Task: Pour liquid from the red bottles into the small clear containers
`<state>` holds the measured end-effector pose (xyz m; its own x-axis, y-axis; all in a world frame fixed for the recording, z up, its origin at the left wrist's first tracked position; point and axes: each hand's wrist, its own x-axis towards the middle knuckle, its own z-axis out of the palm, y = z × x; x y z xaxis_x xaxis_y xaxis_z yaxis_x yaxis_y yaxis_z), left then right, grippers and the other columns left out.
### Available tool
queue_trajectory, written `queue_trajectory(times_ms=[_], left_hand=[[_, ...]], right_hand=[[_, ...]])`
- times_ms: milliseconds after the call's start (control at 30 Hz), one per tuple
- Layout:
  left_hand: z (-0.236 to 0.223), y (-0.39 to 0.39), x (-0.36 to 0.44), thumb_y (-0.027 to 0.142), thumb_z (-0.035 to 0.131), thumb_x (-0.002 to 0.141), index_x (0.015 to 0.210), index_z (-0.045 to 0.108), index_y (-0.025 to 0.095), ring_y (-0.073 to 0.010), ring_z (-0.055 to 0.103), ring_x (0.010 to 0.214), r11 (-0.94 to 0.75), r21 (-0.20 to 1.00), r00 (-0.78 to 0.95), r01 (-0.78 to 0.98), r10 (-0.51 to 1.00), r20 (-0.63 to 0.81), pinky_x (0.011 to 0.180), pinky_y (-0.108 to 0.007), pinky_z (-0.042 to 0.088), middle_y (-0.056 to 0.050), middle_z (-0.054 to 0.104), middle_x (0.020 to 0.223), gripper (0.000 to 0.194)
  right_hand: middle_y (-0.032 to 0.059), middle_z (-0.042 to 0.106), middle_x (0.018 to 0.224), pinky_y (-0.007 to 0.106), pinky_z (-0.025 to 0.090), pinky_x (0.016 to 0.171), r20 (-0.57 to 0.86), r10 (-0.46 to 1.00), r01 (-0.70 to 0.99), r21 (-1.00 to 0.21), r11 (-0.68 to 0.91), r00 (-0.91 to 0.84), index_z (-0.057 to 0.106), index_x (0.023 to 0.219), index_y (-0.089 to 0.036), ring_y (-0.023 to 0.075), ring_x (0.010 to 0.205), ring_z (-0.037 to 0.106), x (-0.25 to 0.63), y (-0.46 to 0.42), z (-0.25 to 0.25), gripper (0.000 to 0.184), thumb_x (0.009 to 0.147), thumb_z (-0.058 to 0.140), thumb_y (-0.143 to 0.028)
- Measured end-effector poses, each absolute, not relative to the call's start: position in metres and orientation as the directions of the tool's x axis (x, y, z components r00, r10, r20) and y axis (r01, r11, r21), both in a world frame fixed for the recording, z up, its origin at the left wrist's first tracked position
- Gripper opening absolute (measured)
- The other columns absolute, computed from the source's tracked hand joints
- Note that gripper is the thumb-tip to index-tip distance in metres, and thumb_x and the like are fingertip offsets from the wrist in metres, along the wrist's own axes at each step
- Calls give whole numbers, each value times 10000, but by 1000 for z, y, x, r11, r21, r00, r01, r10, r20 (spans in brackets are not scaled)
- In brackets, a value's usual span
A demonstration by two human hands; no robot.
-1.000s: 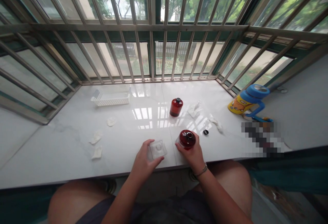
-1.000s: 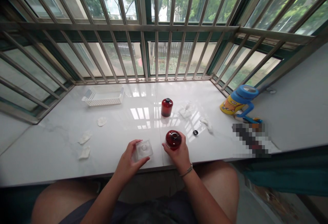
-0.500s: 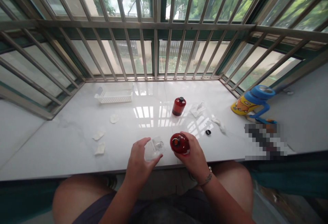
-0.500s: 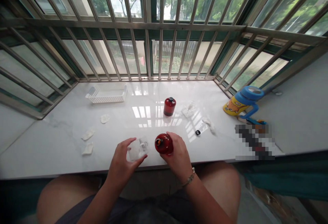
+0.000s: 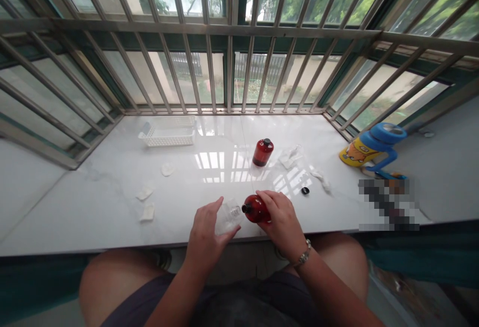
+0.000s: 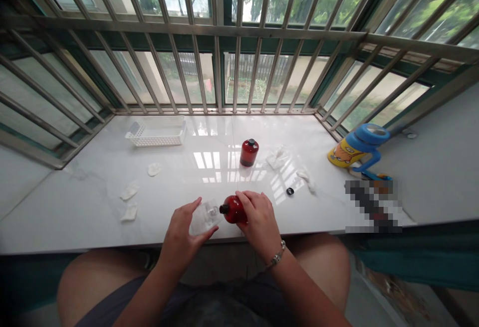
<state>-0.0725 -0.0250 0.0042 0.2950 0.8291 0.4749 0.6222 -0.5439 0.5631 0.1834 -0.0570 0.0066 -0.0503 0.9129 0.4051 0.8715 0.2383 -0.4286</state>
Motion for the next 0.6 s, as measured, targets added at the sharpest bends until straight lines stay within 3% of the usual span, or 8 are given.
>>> queue_trajectory(times_ms=[600], left_hand=[[0, -27, -71, 300, 923, 834, 1445, 544, 259, -332, 672, 1169, -556, 549, 326, 624, 824, 464, 1022, -506, 608, -103, 703, 1269, 719]], right_hand=[[104, 668, 1406, 591, 315, 1259, 335, 929, 920, -294, 260, -155, 549, 1516, -284, 291, 1317, 625, 185, -54, 23, 691, 876, 662, -50]])
